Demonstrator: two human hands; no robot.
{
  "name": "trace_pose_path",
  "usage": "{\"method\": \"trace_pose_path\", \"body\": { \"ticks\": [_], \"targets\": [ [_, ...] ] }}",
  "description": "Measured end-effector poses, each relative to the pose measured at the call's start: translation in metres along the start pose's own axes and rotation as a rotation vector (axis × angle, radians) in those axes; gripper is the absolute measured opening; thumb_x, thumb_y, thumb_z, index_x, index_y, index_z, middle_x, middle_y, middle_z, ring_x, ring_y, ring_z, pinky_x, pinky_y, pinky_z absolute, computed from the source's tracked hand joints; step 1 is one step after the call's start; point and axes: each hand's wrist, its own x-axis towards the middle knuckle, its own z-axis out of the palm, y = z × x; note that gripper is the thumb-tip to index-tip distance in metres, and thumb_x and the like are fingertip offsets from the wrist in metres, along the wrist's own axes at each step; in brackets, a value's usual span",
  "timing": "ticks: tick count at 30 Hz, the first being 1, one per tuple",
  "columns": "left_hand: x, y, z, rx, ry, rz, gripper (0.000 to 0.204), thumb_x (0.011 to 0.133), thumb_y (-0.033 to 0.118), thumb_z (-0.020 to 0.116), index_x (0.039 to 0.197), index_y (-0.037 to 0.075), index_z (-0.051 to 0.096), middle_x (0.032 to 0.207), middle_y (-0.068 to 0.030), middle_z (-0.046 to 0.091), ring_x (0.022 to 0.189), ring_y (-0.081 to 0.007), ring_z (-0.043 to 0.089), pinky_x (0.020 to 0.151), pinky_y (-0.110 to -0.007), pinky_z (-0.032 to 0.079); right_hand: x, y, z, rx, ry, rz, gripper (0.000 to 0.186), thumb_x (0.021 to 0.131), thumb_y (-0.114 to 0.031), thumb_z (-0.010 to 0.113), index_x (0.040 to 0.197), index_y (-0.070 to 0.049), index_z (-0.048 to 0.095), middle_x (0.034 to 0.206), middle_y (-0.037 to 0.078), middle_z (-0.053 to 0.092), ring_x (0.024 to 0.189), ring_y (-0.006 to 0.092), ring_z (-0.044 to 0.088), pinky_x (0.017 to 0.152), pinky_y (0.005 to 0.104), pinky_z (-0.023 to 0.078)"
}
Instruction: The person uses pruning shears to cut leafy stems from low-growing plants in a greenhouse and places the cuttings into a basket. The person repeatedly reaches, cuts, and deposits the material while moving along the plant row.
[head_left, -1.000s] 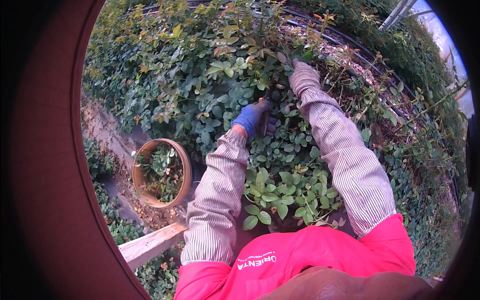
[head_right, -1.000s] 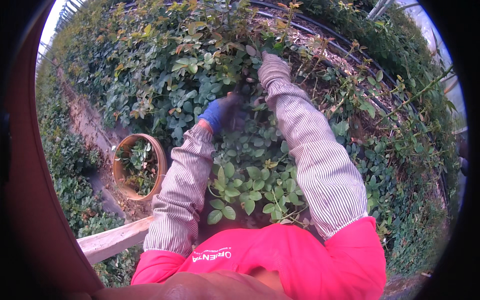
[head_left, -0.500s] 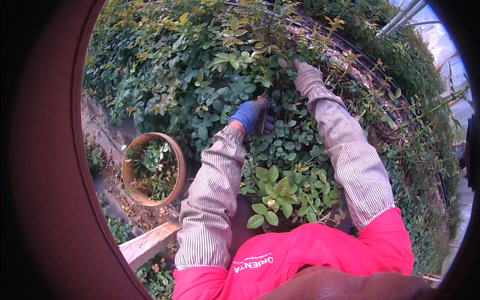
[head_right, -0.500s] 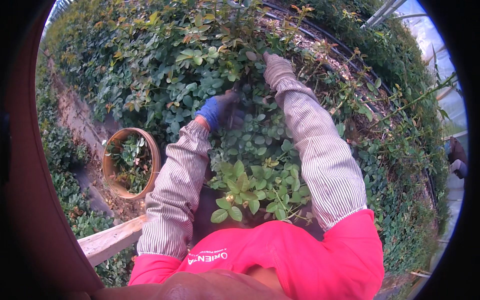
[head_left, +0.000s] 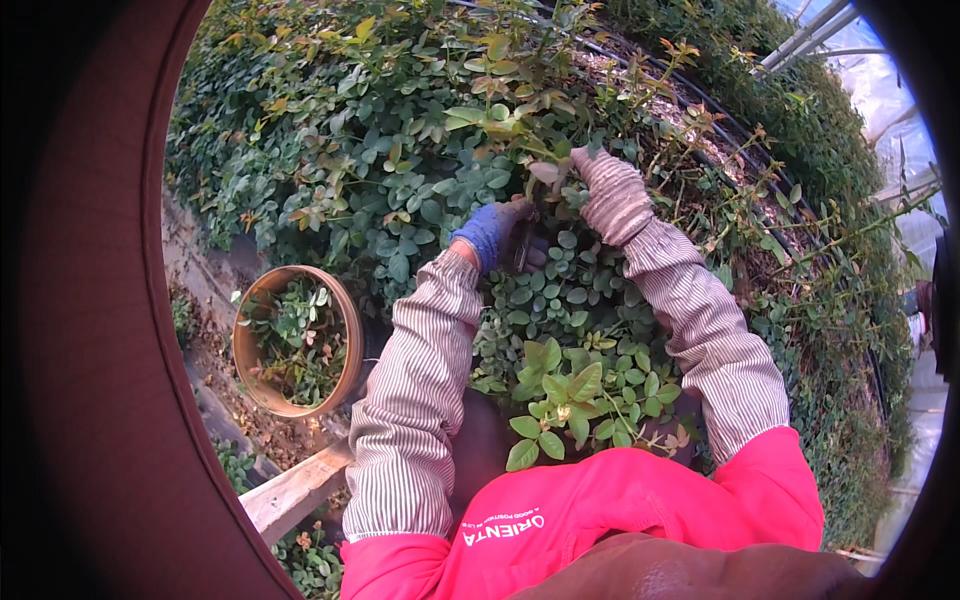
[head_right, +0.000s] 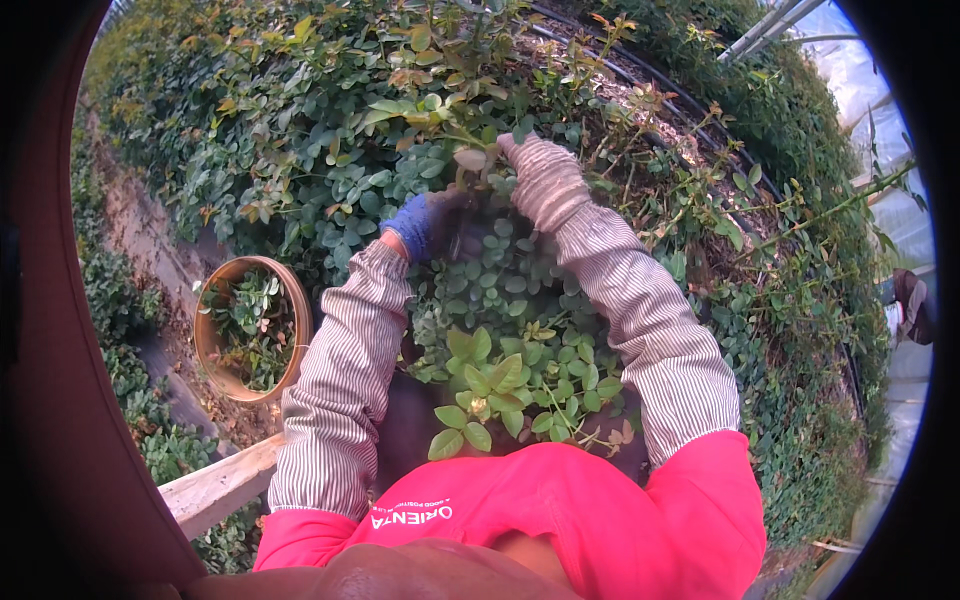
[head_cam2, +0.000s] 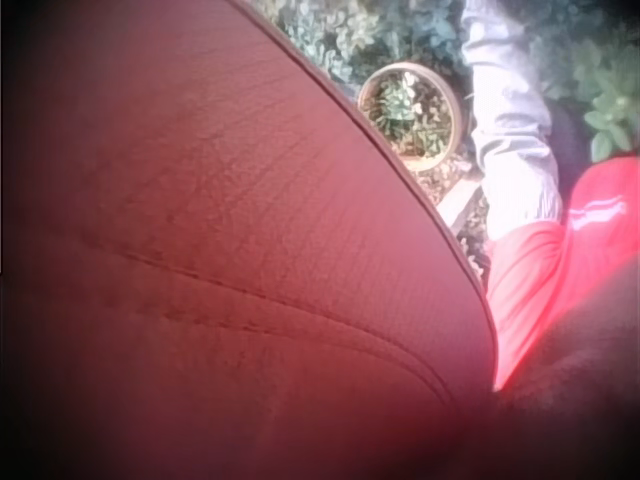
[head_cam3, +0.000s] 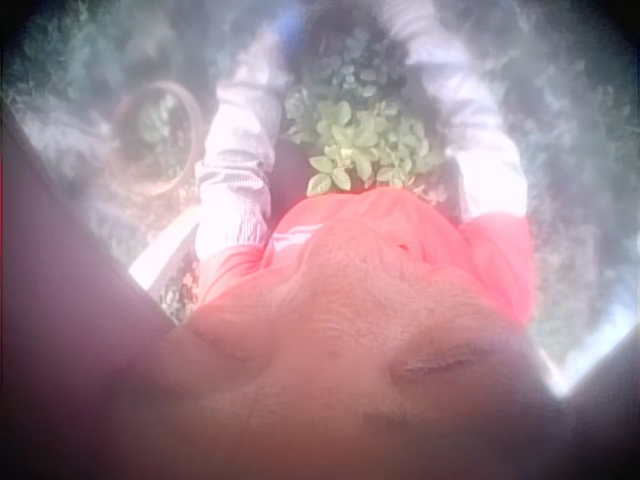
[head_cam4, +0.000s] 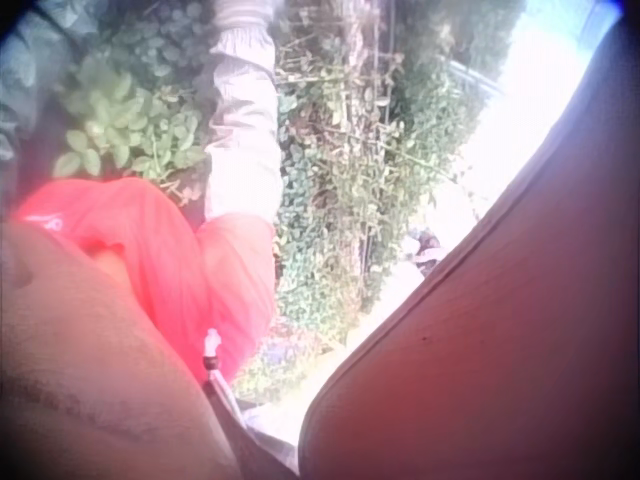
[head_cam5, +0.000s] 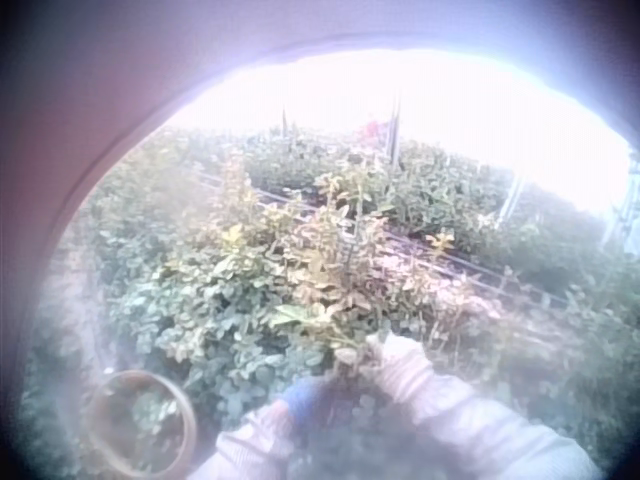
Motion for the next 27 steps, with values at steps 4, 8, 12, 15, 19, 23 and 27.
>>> {"method": "trace_pose_path", "body": {
  "ticks": [4,8,12,15,19,23,27],
  "targets": [
    [-0.009,0.013,0.015,-0.176,0.131,-0.254,0.045,0.092,0.037,0.059,0.12,0.003,0.057,0.1,-0.0232,0.067,0.08,-0.0384,0.07,0.066,-0.051,0.058,0.072,0.014,-0.01,-0.078,0.031,0.229,0.065,0.078,-0.027,0.075,0.135,-0.008,0.052,0.128,0.021,0.059,0.117,0.0357,0.059,0.098,0.0431,0.05],
    [-0.016,0.021,0.02,-0.158,0.124,-0.256,0.05,0.096,0.039,0.051,0.121,-0.004,0.048,0.095,-0.0261,0.068,0.069,-0.037,0.07,0.056,-0.047,0.058,0.116,0.025,0.006,-0.201,-0.32,0.226,0.033,0.083,-0.022,0.067,0.111,-0.004,0.07,0.104,0.018,0.071,0.1,0.0345,0.069,0.087,0.0425,0.056],
    [-0.017,0.018,0.017,-0.106,0.113,-0.235,0.05,0.096,0.038,0.05,0.122,-0.004,0.047,0.094,-0.0253,0.069,0.068,-0.0359,0.071,0.055,-0.046,0.057,0.116,0.031,0.021,-0.116,-0.139,0.287,0.031,0.088,-0.017,0.061,0.117,-0.008,0.067,0.111,0.016,0.07,0.108,0.0332,0.066,0.091,0.0421,0.054],
    [-0.013,0.014,0.016,-0.121,0.101,-0.236,0.051,0.096,0.038,0.05,0.124,-0.004,0.046,0.095,-0.0254,0.069,0.068,-0.0354,0.071,0.055,-0.045,0.058,0.098,0.027,0.029,0.038,-0.035,0.324,0.038,0.092,-0.014,0.054,0.129,-0.01,0.059,0.122,0.014,0.066,0.115,0.0327,0.061,0.096,0.0417,0.051],
    [-0.008,0.005,0.012,-0.151,0.059,-0.214,0.049,0.096,0.035,0.05,0.125,-0.004,0.048,0.096,-0.0247,0.069,0.068,-0.0351,0.071,0.054,-0.044,0.058,0.067,0.008,0.039,0.234,-0.024,0.441,0.051,0.085,-0.012,0.064,0.134,-0.011,0.055,0.123,0.017,0.064,0.114,0.0347,0.062,0.097,0.0416,0.05],
    [-0.006,-0.007,-0.005,0.784,-0.041,0.289,0.032,0.085,0.029,0.065,0.108,0.006,0.065,0.096,-0.0164,0.07,0.085,-0.0363,0.069,0.074,-0.041,0.056,0.015,-0.028,0.056,0.182,-0.117,0.161,0.059,0.075,-0.013,0.072,0.132,-0.007,0.057,0.122,0.018,0.064,0.112,0.0352,0.062,0.097,0.0401,0.05],
    [0.001,-0.027,-0.026,1.28,-0.009,0.306,0.029,0.081,0.027,0.069,0.103,0.009,0.067,0.097,-0.0145,0.07,0.085,-0.0359,0.067,0.074,-0.041,0.054,-0.036,-0.045,0.05,0.235,-0.029,-0.043,0.043,0.07,-0.014,0.077,0.109,-0.005,0.059,0.096,0.019,0.065,0.094,0.0402,0.063,0.08,0.0467,0.052]
  ]
}}
